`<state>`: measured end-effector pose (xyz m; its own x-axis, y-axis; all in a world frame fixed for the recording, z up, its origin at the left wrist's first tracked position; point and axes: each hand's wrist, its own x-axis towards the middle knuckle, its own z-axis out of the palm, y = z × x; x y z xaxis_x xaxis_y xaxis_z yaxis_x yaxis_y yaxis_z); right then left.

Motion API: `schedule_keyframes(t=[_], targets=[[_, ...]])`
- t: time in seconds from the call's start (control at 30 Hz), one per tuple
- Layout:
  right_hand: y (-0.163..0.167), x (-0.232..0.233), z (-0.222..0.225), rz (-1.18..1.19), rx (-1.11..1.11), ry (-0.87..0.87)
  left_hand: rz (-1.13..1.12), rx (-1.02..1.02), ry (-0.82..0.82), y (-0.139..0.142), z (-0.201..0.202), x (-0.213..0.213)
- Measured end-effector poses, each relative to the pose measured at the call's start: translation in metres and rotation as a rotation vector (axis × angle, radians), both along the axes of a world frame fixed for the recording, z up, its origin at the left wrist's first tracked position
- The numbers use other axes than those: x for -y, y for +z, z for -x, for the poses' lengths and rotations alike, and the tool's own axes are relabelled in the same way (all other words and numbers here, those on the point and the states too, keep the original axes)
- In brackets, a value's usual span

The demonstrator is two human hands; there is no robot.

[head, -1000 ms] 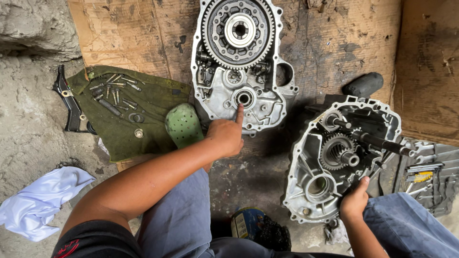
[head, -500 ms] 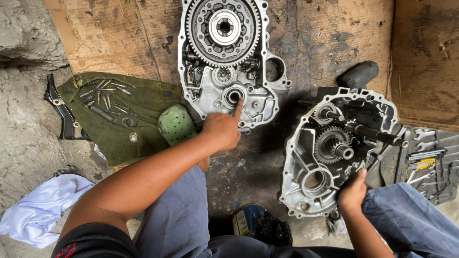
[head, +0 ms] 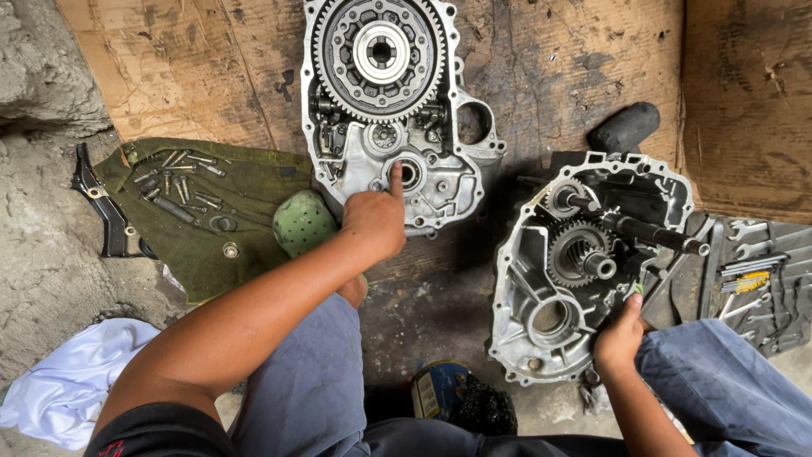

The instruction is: The person sits on the floor and disassembles a motorcycle engine casing. They point at internal components, then use a metal rod and hammer to remove the clutch assembly and other parts from the left half of the casing.

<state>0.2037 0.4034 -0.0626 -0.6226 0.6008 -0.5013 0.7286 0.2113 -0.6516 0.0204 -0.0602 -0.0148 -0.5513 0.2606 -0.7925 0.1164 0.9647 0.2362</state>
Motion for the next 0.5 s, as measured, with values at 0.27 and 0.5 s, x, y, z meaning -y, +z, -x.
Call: schedule_keyframes(t=[0.27, 0.5], targets=[[0.001, 0.001, 0.0, -0.025, 0.01, 0.016, 0.036, 0.022, -0.08, -0.008, -0.019, -0.006], [-0.001, -0.002, -0.001, -0.006, -0.009, 0.03, 0.023, 0.065, -0.164, -0.007, -0.018, -0.014]])
